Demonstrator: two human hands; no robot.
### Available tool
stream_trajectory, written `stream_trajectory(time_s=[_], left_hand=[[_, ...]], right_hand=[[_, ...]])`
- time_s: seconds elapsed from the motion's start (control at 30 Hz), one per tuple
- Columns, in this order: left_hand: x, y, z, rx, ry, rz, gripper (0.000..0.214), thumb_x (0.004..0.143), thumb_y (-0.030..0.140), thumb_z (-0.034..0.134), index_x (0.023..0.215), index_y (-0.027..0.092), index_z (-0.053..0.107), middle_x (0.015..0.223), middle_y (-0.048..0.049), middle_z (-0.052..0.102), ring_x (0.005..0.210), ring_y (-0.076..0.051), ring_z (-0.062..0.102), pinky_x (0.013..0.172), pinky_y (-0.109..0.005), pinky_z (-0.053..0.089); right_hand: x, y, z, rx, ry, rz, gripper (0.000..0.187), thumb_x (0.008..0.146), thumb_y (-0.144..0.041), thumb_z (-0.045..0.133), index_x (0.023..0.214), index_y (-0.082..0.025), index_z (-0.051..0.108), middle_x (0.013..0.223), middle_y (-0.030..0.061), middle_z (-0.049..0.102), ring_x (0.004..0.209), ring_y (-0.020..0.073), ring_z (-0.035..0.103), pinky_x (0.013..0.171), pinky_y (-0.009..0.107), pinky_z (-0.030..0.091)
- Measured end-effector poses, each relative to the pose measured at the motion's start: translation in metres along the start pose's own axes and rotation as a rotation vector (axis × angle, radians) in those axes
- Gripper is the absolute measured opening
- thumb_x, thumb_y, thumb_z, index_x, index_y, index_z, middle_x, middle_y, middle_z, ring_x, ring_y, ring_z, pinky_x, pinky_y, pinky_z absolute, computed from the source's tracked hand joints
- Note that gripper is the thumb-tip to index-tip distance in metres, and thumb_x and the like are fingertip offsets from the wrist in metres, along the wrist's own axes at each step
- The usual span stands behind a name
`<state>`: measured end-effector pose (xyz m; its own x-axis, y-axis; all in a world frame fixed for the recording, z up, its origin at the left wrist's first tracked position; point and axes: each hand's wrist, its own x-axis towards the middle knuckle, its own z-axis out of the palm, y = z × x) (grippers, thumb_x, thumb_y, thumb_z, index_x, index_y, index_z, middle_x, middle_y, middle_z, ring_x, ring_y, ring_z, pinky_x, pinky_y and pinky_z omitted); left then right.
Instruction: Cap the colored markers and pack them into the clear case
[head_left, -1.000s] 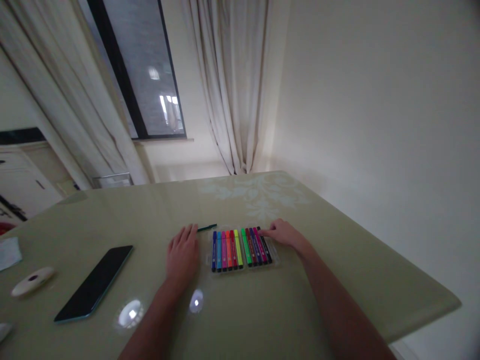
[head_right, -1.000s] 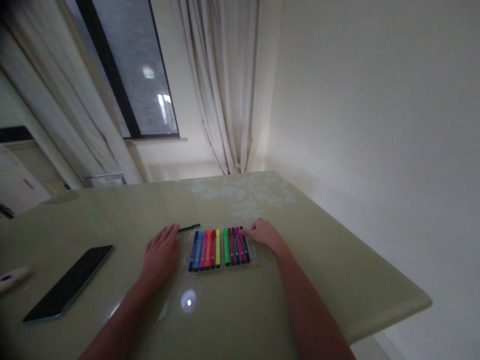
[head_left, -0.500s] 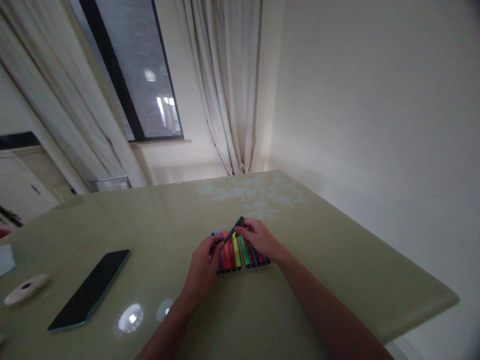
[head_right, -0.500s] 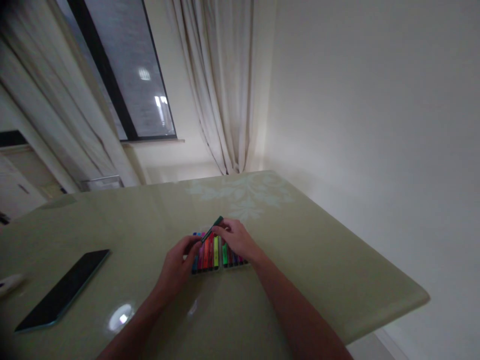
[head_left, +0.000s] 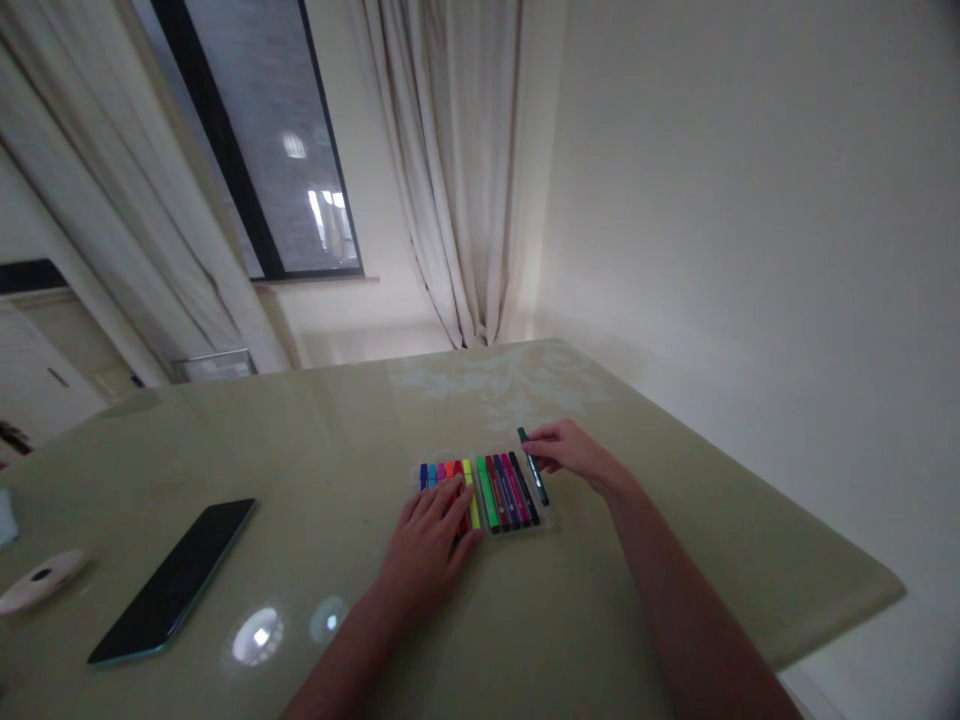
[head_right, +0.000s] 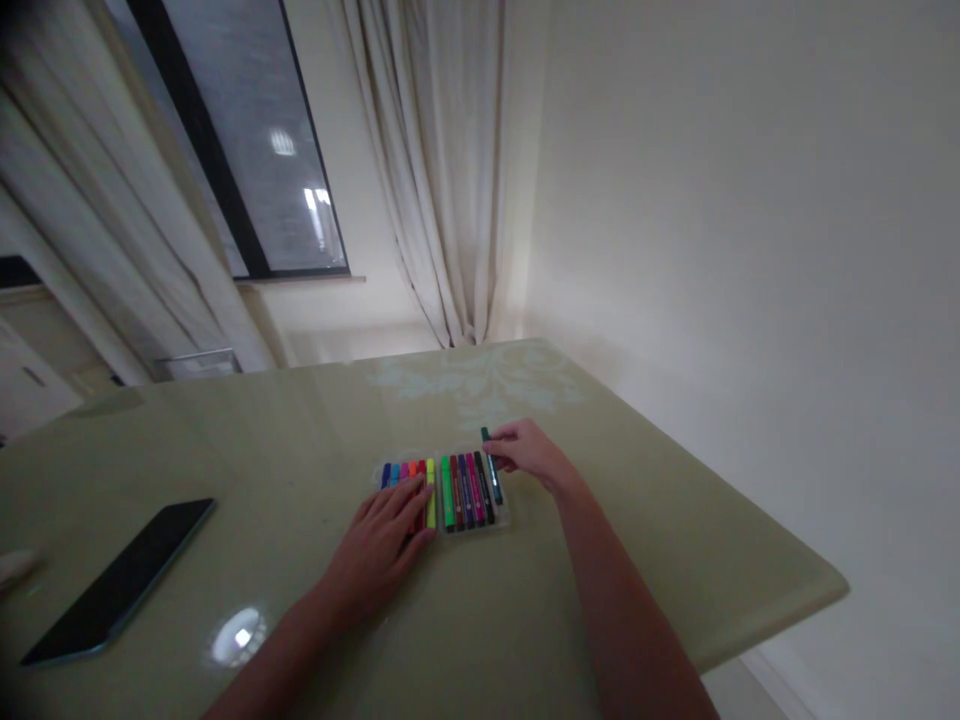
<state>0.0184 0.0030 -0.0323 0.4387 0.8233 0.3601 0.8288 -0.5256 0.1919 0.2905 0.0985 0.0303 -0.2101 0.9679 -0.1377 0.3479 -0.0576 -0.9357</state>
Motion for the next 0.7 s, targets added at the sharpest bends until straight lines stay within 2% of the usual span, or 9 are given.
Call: stream_trajectory(time_s=[0.1,0.2,0.3,0.4,0.53,0.63,0.7], left_hand=[[-0.001,-0.001,0.003,0.03,-0.019,-0.002,0.054,0.103,0.051,0.041,0.152,0.028,0.044,0.156,-0.0052,0.048,0.141,-0.025,0.045,0.115,-0.046,0.035],[0.0,-0.002,0.002,0.04,-0.039,-0.004,0.056,0.103,0.053,0.04,0.153,0.028,0.042,0.158,-0.0044,0.046,0.142,-0.025,0.043,0.115,-0.046,0.035],[0.001,-0.001,0.0,0.041,-0.048,-0.011,0.055,0.102,0.053,0.041,0.152,0.028,0.043,0.158,-0.0044,0.047,0.142,-0.025,0.043,0.116,-0.046,0.036],[0.002,0.001,0.0,0.036,-0.051,-0.02,0.055,0.102,0.052,0.043,0.152,0.028,0.044,0.157,-0.0046,0.047,0.142,-0.025,0.044,0.116,-0.047,0.036],[0.003,0.001,-0.001,0.017,-0.054,-0.027,0.055,0.101,0.052,0.044,0.151,0.028,0.045,0.156,-0.0055,0.049,0.141,-0.026,0.045,0.115,-0.048,0.038],[0.005,-0.002,-0.004,-0.051,-0.023,-0.036,0.051,0.103,0.049,0.042,0.148,0.027,0.049,0.154,-0.0059,0.051,0.14,-0.024,0.046,0.116,-0.045,0.039],[0.005,-0.007,-0.005,-0.079,0.046,-0.126,0.049,0.104,0.046,0.038,0.145,0.022,0.052,0.151,-0.009,0.053,0.138,-0.024,0.049,0.115,-0.045,0.039]], right_hand=[[0.001,0.007,0.001,-0.135,-0.05,0.108,0.012,0.079,-0.023,0.077,0.075,-0.013,0.072,0.063,0.0022,0.069,0.056,0.0124,0.063,0.054,0.021,0.05],[0.004,0.01,0.008,-0.28,0.016,0.135,0.01,0.078,-0.016,0.078,0.079,-0.013,0.068,0.061,0.0011,0.068,0.053,0.0126,0.063,0.051,0.021,0.048],[0.006,0.012,0.009,-0.469,0.118,0.145,0.02,0.075,-0.02,0.083,0.081,-0.014,0.065,0.056,-0.0011,0.065,0.048,0.0126,0.061,0.047,0.021,0.043],[0.007,0.014,0.007,-0.573,0.126,0.171,0.025,0.08,-0.031,0.082,0.072,-0.015,0.063,0.051,-0.0017,0.061,0.044,0.0115,0.057,0.044,0.021,0.038],[0.008,0.021,0.007,-0.552,0.07,0.164,0.037,0.089,-0.035,0.072,0.06,-0.016,0.06,0.046,-0.0006,0.058,0.042,0.0111,0.056,0.043,0.02,0.038],[0.009,0.025,0.008,-0.435,0.023,0.188,0.039,0.092,-0.035,0.068,0.059,-0.016,0.06,0.049,0.0014,0.061,0.044,0.0121,0.06,0.042,0.019,0.043],[0.01,0.025,0.008,-0.311,0.018,0.205,0.041,0.094,-0.039,0.066,0.061,-0.015,0.061,0.054,0.0041,0.065,0.045,0.013,0.062,0.043,0.02,0.047]])
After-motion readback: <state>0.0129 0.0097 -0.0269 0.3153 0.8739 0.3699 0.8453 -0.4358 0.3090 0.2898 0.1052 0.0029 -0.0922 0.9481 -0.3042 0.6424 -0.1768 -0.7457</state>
